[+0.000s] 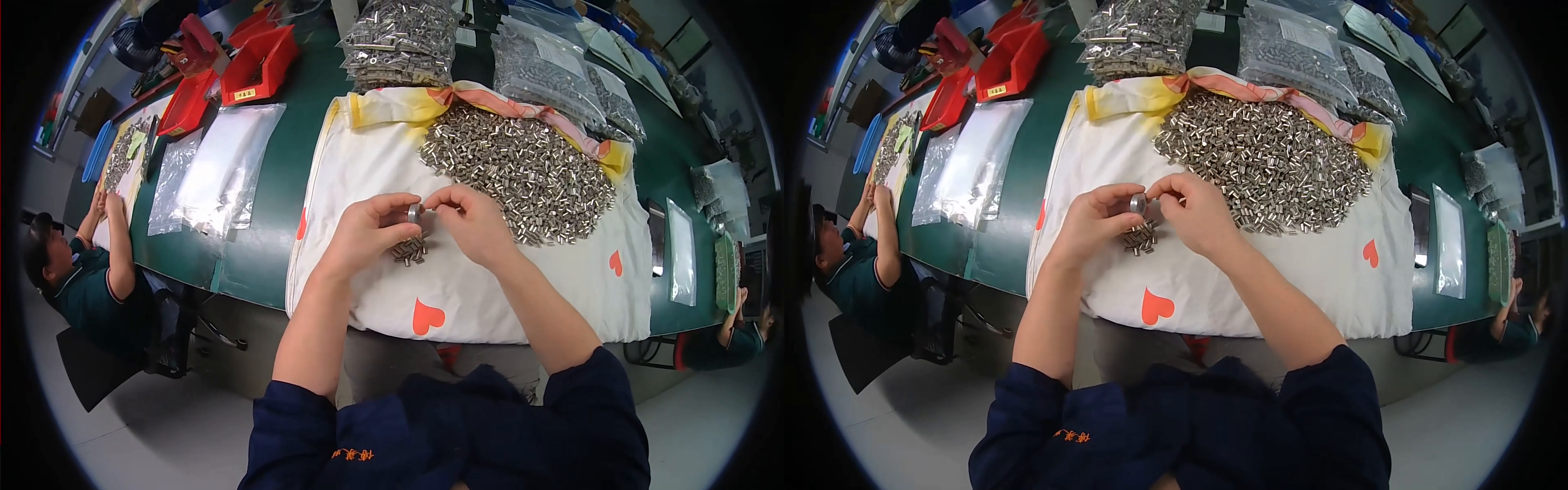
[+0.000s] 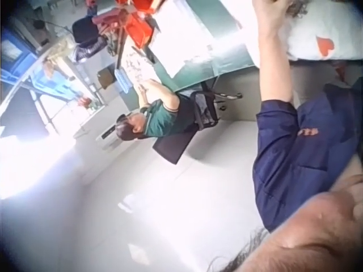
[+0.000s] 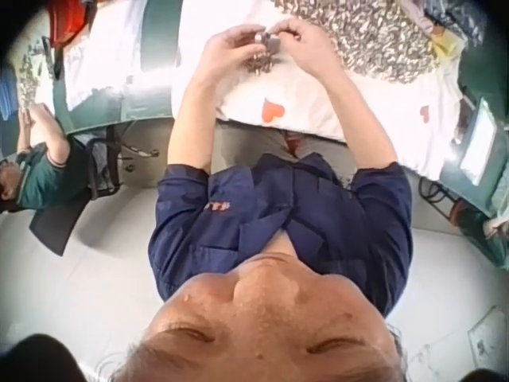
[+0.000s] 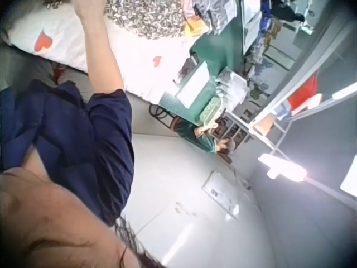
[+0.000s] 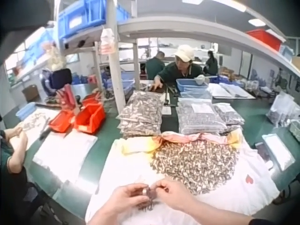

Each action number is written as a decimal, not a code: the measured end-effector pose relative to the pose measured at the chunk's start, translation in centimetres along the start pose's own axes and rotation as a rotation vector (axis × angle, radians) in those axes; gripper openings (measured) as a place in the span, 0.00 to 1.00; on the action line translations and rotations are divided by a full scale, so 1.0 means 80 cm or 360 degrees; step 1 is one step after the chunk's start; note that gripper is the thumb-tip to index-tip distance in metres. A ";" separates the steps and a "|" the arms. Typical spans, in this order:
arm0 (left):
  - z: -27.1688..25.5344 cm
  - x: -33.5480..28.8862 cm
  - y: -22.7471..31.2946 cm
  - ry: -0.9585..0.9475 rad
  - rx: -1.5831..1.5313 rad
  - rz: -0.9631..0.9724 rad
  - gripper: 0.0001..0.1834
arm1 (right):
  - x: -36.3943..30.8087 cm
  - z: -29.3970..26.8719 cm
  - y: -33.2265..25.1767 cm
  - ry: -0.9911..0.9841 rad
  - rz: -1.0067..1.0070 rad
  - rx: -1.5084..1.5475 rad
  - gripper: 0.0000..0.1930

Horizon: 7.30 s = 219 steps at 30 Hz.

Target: Inspecting small metal parts on a cloth mat and placing them into a small metal container at a factory workstation.

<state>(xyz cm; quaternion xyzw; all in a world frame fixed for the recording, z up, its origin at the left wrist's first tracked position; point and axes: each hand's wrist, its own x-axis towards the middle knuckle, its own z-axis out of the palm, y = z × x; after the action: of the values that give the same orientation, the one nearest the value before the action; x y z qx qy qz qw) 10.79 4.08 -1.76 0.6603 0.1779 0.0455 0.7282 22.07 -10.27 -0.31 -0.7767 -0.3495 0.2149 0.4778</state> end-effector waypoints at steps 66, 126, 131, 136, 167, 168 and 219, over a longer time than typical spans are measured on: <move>-0.002 0.002 -0.003 -0.0033 -0.0152 0.0103 0.20 | -0.012 0.016 -0.003 0.0258 -0.0509 -0.0026 0.04; -0.002 0.002 -0.002 -0.0002 0.0004 0.0095 0.21 | -0.001 0.016 0.015 -0.0126 -0.0015 0.0959 0.06; -0.001 0.002 -0.007 0.0058 -0.0054 0.0137 0.21 | -0.010 0.023 -0.004 0.0272 -0.0677 -0.0218 0.06; 0.001 0.002 -0.003 0.0064 0.0202 0.0109 0.21 | -0.007 0.022 0.002 0.0276 -0.0742 -0.0324 0.06; -0.002 -0.002 0.003 -0.0032 0.0137 -0.0009 0.20 | 0.012 -0.051 0.005 0.0077 -0.0353 -0.0867 0.05; -0.001 -0.002 0.003 -0.0027 0.0132 -0.0007 0.20 | 0.013 -0.050 0.008 0.0035 -0.0515 -0.1154 0.05; -0.002 0.000 -0.011 -0.0008 -0.0153 0.0064 0.19 | -0.021 -0.034 -0.003 0.0141 -0.0249 0.0152 0.07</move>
<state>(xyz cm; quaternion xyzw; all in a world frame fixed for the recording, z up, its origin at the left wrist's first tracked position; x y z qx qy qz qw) 10.58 4.08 -2.65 0.6280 0.1604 0.0668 0.7585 22.72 -13.09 1.15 -0.7322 -0.3769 0.1588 0.5447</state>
